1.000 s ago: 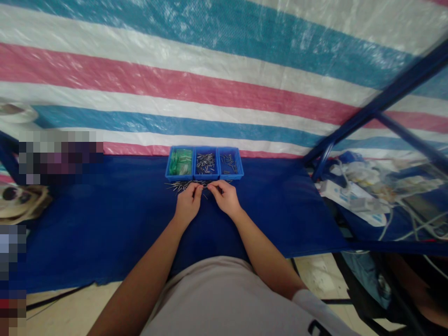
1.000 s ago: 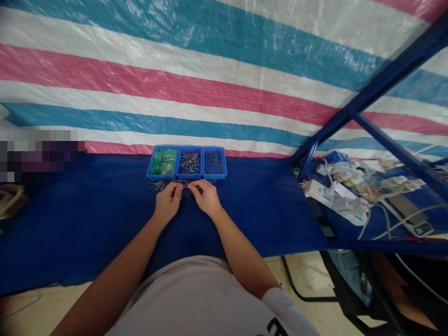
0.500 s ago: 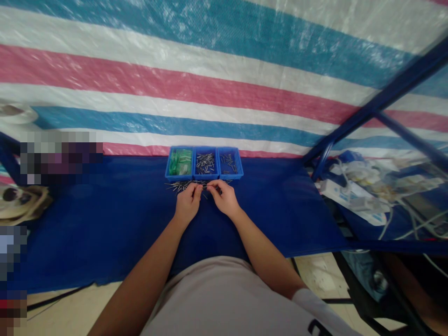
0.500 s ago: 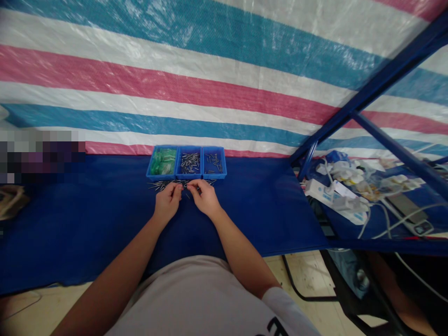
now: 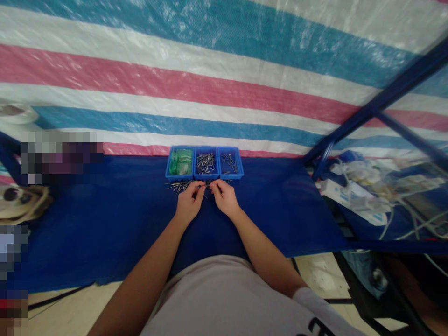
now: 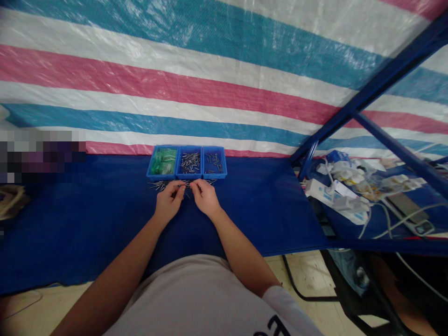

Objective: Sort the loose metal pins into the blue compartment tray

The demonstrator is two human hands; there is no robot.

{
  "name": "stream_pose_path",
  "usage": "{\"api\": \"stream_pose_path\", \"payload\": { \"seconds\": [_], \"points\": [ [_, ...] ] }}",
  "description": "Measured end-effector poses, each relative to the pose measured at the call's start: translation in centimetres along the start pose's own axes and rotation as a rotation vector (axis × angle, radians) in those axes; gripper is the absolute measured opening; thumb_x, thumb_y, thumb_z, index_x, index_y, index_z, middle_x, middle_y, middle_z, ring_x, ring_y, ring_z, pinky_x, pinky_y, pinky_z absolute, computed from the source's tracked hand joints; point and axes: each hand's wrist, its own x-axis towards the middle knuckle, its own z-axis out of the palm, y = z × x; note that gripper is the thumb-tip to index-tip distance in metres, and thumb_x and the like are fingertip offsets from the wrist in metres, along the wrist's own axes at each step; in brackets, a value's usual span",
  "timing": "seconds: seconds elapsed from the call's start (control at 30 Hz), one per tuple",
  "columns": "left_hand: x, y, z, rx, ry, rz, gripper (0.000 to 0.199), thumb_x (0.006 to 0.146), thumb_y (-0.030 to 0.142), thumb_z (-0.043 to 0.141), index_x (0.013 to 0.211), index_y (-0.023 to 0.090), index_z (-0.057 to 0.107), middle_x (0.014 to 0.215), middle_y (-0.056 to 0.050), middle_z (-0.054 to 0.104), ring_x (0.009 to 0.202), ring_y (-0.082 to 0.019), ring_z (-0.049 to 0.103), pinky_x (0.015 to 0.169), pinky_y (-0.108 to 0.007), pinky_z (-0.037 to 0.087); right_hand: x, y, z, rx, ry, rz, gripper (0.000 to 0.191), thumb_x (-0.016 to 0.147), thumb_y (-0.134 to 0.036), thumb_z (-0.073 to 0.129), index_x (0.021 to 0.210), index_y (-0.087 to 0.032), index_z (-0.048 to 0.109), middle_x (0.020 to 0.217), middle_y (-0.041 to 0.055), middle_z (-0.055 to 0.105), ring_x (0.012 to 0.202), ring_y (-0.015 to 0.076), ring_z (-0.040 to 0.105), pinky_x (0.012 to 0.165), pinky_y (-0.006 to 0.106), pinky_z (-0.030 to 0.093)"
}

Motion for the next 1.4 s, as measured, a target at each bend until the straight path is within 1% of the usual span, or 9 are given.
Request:
{"api": "stream_pose_path", "payload": {
  "seconds": [0.23,0.4,0.6,0.67,0.83,0.97,1.2,1.3,1.4],
  "points": [
    [0.06,0.15,-0.07,0.021,0.009,0.008,0.025,0.091,0.038,0.046,0.097,0.020,0.062,0.069,0.002,0.062,0.057,-0.010,0.055,0.059,-0.021,0.043,-0.06,0.10,0.04,-0.011,0.011,-0.008,0.039,0.095,-0.044,0.039,0.084,-0.013,0.061,0.078,0.0033,0.061,0.074,0.0062,0.054,0.071,0.016,0.041],
    [0.12,-0.05,-0.17,0.034,-0.006,-0.018,0.029,0.092,0.042,0.044,0.088,0.019,0.062,0.063,0.003,0.059,0.055,-0.010,0.054,0.058,-0.021,0.041,-0.08,0.18,0.07,-0.018,-0.011,-0.024,0.037,0.095,-0.043,0.040,0.090,-0.014,0.061,0.083,0.0036,0.062,0.076,0.0064,0.054,0.071,0.016,0.041],
    [0.07,0.02,-0.17,0.022,-0.013,-0.034,0.031,0.091,0.043,0.044,0.081,0.019,0.062,0.059,0.003,0.058,0.053,-0.010,0.053,0.056,-0.021,0.041,-0.14,0.00,0.00,-0.033,-0.038,-0.064,0.037,0.097,-0.040,0.035,0.086,-0.013,0.059,0.079,0.0033,0.059,0.074,0.0059,0.052,0.072,0.016,0.040],
    [0.05,0.19,-0.20,-0.004,-0.025,-0.035,0.030,0.091,0.042,0.045,0.083,0.019,0.062,0.059,0.003,0.058,0.053,-0.010,0.054,0.056,-0.021,0.042,-0.15,-0.05,-0.02,-0.037,-0.033,-0.063,0.039,0.097,-0.040,0.034,0.084,-0.013,0.058,0.077,0.0030,0.059,0.072,0.0057,0.052,0.072,0.016,0.040],
    [0.05,0.39,-0.17,-0.075,-0.024,-0.026,0.025,0.089,0.041,0.049,0.097,0.020,0.061,0.063,0.003,0.061,0.054,-0.010,0.056,0.055,-0.021,0.043,-0.11,-0.09,-0.09,-0.036,-0.028,-0.044,0.042,0.098,-0.041,0.033,0.079,-0.013,0.058,0.075,0.0027,0.058,0.071,0.0052,0.052,0.071,0.016,0.040],
    [0.08,0.26,-0.12,-0.020,-0.009,-0.017,0.024,0.089,0.040,0.048,0.089,0.019,0.061,0.060,0.004,0.058,0.052,-0.010,0.054,0.055,-0.021,0.042,-0.10,-0.06,-0.10,-0.062,-0.042,-0.052,0.040,0.098,-0.039,0.033,0.080,-0.013,0.058,0.077,0.0025,0.059,0.072,0.0054,0.051,0.071,0.016,0.039],
    [0.11,0.03,-0.30,0.080,0.009,-0.010,0.030,0.092,0.040,0.043,0.076,0.019,0.058,0.057,0.003,0.057,0.051,-0.010,0.052,0.055,-0.022,0.039,-0.22,-0.58,-0.08,-0.061,-0.078,-0.101,0.033,0.096,-0.038,0.038,0.089,-0.014,0.059,0.086,0.0032,0.059,0.077,0.0059,0.051,0.076,0.017,0.039],
    [0.05,0.03,-0.30,0.063,0.004,-0.024,0.032,0.092,0.041,0.043,0.073,0.019,0.057,0.056,0.003,0.056,0.050,-0.010,0.051,0.054,-0.022,0.039,-0.26,-0.72,-0.26,-0.034,-0.100,-0.110,0.034,0.097,-0.038,0.037,0.085,-0.014,0.058,0.082,0.0026,0.057,0.075,0.0053,0.049,0.074,0.016,0.038],
    [-0.01,0.07,-0.23,0.009,-0.014,-0.028,0.031,0.092,0.041,0.043,0.077,0.019,0.059,0.055,0.003,0.055,0.051,-0.010,0.052,0.055,-0.022,0.040,-0.27,-0.61,-0.38,-0.019,-0.115,-0.107,0.038,0.097,-0.039,0.035,0.079,-0.012,0.055,0.077,0.0025,0.054,0.073,0.0051,0.048,0.073,0.016,0.037]
  ]
}}
